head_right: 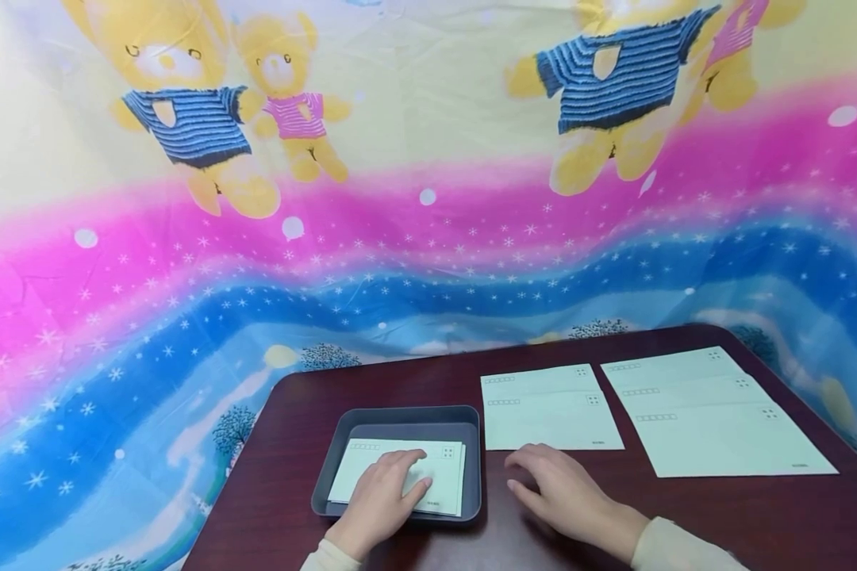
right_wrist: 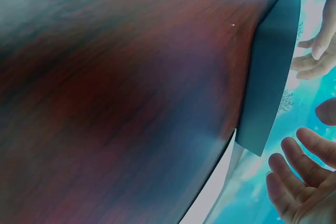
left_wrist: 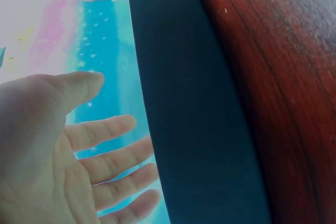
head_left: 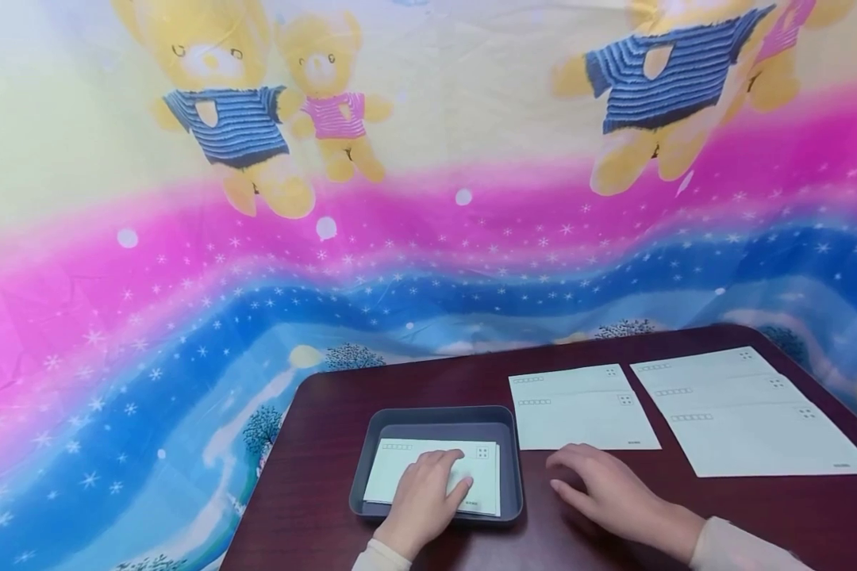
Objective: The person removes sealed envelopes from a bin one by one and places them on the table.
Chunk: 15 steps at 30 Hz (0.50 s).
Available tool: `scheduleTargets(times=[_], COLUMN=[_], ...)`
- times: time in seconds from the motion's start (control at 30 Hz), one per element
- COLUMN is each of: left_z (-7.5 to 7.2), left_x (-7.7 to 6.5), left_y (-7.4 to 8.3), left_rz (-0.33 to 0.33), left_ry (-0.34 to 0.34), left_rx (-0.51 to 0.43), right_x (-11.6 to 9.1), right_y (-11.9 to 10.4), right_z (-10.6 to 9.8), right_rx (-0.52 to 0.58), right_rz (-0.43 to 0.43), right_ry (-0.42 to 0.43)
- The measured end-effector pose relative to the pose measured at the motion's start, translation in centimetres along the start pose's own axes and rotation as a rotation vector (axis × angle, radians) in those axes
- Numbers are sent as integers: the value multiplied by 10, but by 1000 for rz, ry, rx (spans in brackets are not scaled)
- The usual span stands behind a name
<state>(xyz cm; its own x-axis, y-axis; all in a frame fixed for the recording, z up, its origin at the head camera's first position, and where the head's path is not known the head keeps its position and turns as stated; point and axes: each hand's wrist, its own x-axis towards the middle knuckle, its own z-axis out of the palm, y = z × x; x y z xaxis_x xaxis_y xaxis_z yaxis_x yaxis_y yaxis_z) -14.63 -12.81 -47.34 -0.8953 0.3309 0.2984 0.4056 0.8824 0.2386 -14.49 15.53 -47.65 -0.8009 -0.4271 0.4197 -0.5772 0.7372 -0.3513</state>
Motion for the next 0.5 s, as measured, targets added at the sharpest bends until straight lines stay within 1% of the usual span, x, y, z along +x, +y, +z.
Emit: scheduleTargets(times=[0.13,0.4,0.5], left_z=[0,-1,-2], left_x=[-2,-5,-6], left_y=[-3,-12,-15], left_rz=[-12,-39,-42], left_ry=[9,21,27], left_rx=[-3,-2,-1], right_x=[4,14,17], right_y=[-4,-12,-14], right_z=[3,8,11], right_rx=[-1,37,51], right_rz=[-30,6,1], right_ry=[31,-8,-18])
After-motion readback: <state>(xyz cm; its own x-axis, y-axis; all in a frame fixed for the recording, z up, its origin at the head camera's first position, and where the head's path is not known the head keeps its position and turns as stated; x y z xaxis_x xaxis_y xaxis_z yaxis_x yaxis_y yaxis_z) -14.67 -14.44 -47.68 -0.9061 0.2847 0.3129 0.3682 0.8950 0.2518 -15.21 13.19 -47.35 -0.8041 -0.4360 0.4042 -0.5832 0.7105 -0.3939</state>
